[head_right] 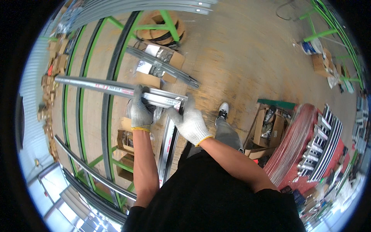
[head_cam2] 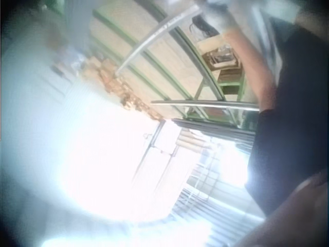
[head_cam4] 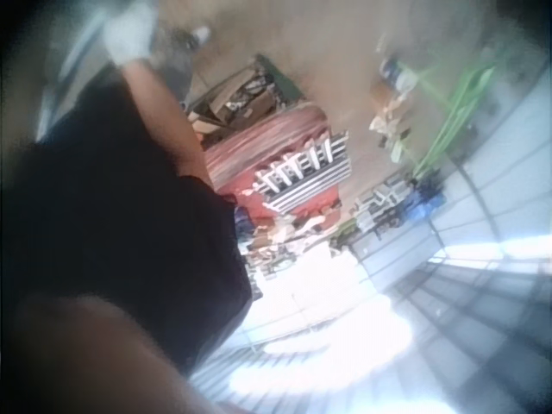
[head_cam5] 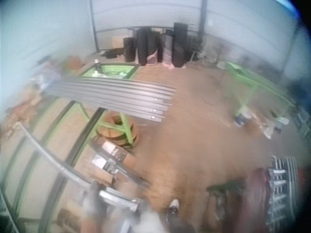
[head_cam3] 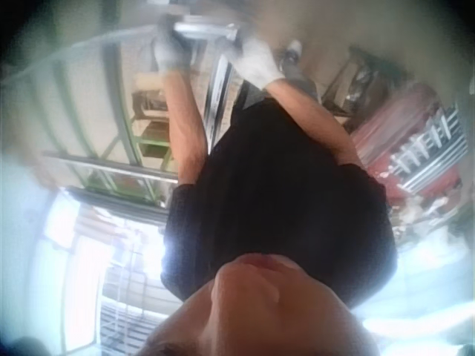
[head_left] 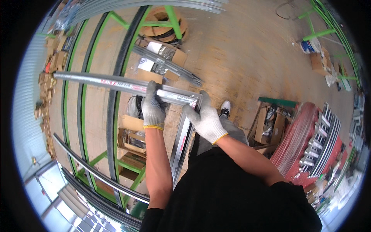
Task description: The person assembles a metal frame by aligning aluminum profiles and securing them with a cordless drill. They repeatedly pick up profiles, position them on a green jig, and drive screws into the joints. The person also moves completed frames aside and retrieves additional profiles from a nearby table.
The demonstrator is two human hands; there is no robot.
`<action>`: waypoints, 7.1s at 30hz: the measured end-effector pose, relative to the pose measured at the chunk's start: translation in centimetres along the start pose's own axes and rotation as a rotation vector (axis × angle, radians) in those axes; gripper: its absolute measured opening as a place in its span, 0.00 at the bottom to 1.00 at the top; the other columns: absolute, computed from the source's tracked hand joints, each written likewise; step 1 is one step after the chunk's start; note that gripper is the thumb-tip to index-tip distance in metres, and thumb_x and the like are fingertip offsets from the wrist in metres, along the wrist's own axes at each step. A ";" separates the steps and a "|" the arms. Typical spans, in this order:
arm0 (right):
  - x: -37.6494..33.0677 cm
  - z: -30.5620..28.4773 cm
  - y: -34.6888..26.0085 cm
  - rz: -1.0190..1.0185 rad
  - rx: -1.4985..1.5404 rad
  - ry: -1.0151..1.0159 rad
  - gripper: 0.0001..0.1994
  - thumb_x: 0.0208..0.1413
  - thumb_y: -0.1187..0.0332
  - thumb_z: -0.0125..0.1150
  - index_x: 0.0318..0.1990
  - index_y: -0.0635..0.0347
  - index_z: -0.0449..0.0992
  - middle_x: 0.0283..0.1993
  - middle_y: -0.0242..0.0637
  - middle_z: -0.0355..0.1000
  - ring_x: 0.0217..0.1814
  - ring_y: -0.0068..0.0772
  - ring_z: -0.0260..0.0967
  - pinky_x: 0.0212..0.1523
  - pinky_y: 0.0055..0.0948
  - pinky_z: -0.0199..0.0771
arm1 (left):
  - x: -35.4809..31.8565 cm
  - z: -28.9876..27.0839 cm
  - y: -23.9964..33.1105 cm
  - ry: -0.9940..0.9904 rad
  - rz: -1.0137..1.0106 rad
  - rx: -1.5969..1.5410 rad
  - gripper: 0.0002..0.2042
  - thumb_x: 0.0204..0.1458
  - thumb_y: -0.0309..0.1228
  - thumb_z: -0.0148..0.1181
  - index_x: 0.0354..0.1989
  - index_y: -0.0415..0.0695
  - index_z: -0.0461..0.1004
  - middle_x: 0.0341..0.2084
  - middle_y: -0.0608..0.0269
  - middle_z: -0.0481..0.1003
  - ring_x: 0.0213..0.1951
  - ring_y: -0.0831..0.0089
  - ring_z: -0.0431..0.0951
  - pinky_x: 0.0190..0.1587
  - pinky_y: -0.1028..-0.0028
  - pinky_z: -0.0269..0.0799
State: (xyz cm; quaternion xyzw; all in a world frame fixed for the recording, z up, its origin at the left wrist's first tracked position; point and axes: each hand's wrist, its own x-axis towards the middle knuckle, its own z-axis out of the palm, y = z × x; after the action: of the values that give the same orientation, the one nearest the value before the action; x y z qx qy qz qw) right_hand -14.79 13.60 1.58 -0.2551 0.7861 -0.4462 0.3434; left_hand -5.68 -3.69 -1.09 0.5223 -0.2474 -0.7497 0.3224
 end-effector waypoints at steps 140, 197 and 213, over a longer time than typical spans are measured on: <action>-28.0 14.8 4.5 0.545 0.351 -0.933 0.27 0.65 0.37 0.62 0.32 0.55 0.77 0.23 0.25 0.69 0.22 0.16 0.67 0.22 0.22 0.64 | -23.1 -33.5 -6.2 0.226 0.144 -0.264 0.14 0.51 0.29 0.67 0.43 0.34 0.82 0.36 0.60 0.79 0.37 0.71 0.78 0.43 0.74 0.75; 3.7 -3.1 -1.4 -0.516 -0.457 0.402 0.28 0.68 0.47 0.55 0.56 0.66 0.79 0.57 0.63 0.77 0.60 0.64 0.75 0.61 0.51 0.74 | -34.0 -39.0 -19.1 0.419 -0.067 -0.211 0.16 0.69 0.45 0.52 0.36 0.44 0.74 0.24 0.63 0.72 0.22 0.72 0.71 0.25 0.72 0.70; -37.8 -13.7 21.7 0.471 -0.237 1.053 0.18 0.59 0.58 0.63 0.51 0.62 0.80 0.49 0.55 0.81 0.52 0.59 0.79 0.55 0.52 0.78 | -29.3 -25.6 -13.8 -0.448 -0.280 0.634 0.10 0.67 0.33 0.61 0.49 0.38 0.77 0.30 0.65 0.75 0.25 0.77 0.71 0.25 0.80 0.66</action>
State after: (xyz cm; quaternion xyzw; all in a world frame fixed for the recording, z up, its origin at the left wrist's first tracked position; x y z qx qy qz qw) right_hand -3.37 57.82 -0.61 0.1459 0.9307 -0.3337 -0.0342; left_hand 22.52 26.39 -1.07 0.4482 -0.4566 -0.7682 -0.0211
